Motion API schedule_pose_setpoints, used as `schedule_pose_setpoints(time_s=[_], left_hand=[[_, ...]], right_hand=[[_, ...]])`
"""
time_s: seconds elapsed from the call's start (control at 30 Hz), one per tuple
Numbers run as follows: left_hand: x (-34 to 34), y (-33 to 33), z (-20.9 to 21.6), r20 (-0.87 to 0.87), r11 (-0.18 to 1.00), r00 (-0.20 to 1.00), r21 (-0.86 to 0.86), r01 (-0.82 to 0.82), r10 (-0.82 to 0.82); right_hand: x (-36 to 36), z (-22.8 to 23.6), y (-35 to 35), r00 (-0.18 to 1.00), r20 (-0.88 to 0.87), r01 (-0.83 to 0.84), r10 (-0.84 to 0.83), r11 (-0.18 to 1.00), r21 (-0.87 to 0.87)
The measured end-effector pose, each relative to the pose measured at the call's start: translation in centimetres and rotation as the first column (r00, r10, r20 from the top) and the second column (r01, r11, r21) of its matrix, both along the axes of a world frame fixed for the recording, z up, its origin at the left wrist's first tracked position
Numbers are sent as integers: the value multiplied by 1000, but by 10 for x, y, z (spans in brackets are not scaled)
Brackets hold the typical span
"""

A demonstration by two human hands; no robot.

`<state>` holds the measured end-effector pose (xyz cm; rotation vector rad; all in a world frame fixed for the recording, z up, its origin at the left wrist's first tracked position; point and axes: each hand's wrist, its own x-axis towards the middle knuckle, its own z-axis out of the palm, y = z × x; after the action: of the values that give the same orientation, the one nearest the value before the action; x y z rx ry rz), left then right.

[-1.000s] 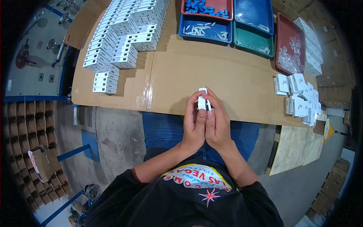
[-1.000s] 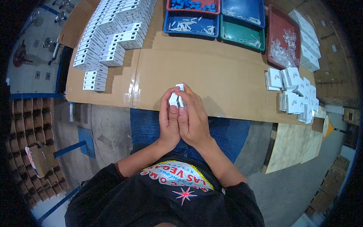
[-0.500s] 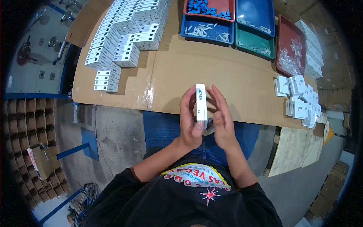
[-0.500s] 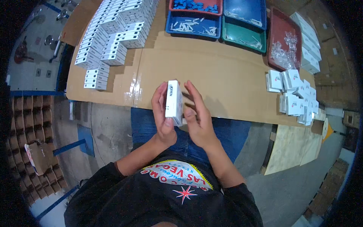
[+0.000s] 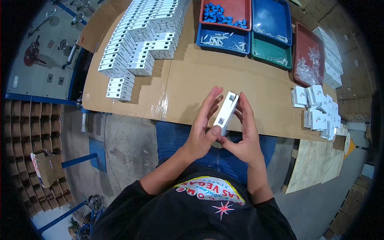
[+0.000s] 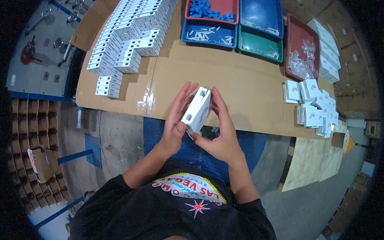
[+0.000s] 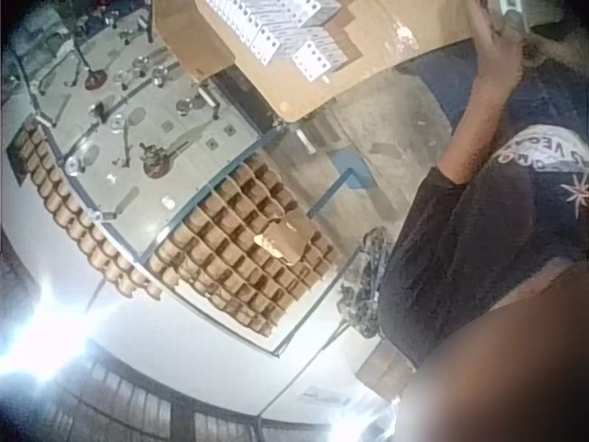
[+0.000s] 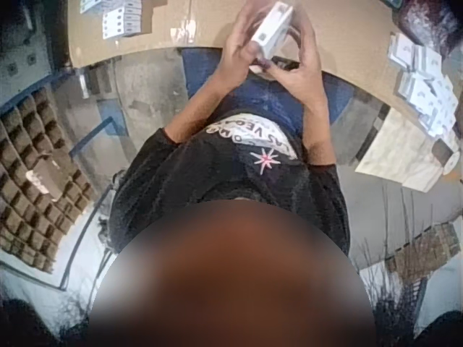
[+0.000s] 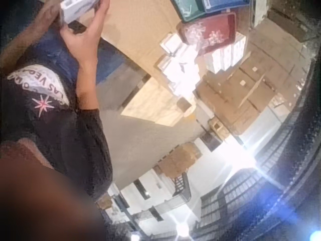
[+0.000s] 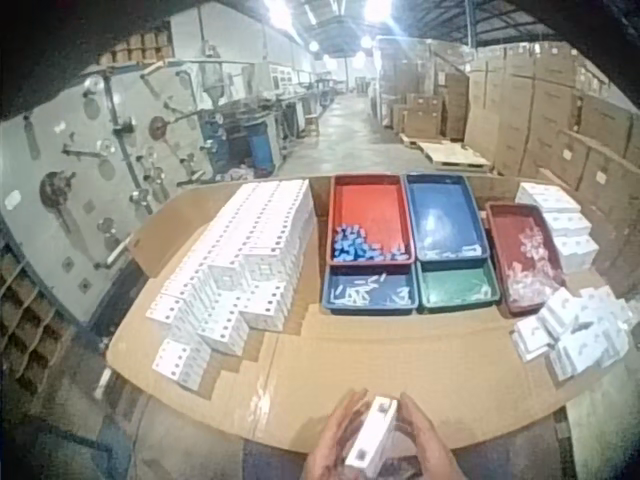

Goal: Inspecting and unpacking small electronic modules from white retail boxes on a workbench.

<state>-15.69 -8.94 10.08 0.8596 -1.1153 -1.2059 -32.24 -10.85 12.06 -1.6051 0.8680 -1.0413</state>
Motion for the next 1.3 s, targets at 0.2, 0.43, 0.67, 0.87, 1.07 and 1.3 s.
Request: schedule_pose_setpoints(time_s=[0.2,0.43,0.67,0.87,1.07,1.3], left_hand=[[-1,11,21,195,995,980,81,-53,37],[1,14,31,123,994,989,64,-88,79],[-2,14,29,39,985,987,65,-159,157],[2,19,21,103,985,980,-14,-171,171],[2,17,19,83,982,981,-86,-167,174],[4,6,16,-245,930,906,214,-298,346]], right_hand=[[-3,-6,-5,973,-230,-71,15,969,-237],[-1,-17,-4,970,-240,-43,-41,942,-334],[0,-22,-7,973,-227,-57,-52,893,-447],[4,-20,-4,987,-124,72,-105,967,-243],[6,-17,-1,981,-170,46,-93,963,-265],[8,-18,9,996,18,85,-87,993,79]])
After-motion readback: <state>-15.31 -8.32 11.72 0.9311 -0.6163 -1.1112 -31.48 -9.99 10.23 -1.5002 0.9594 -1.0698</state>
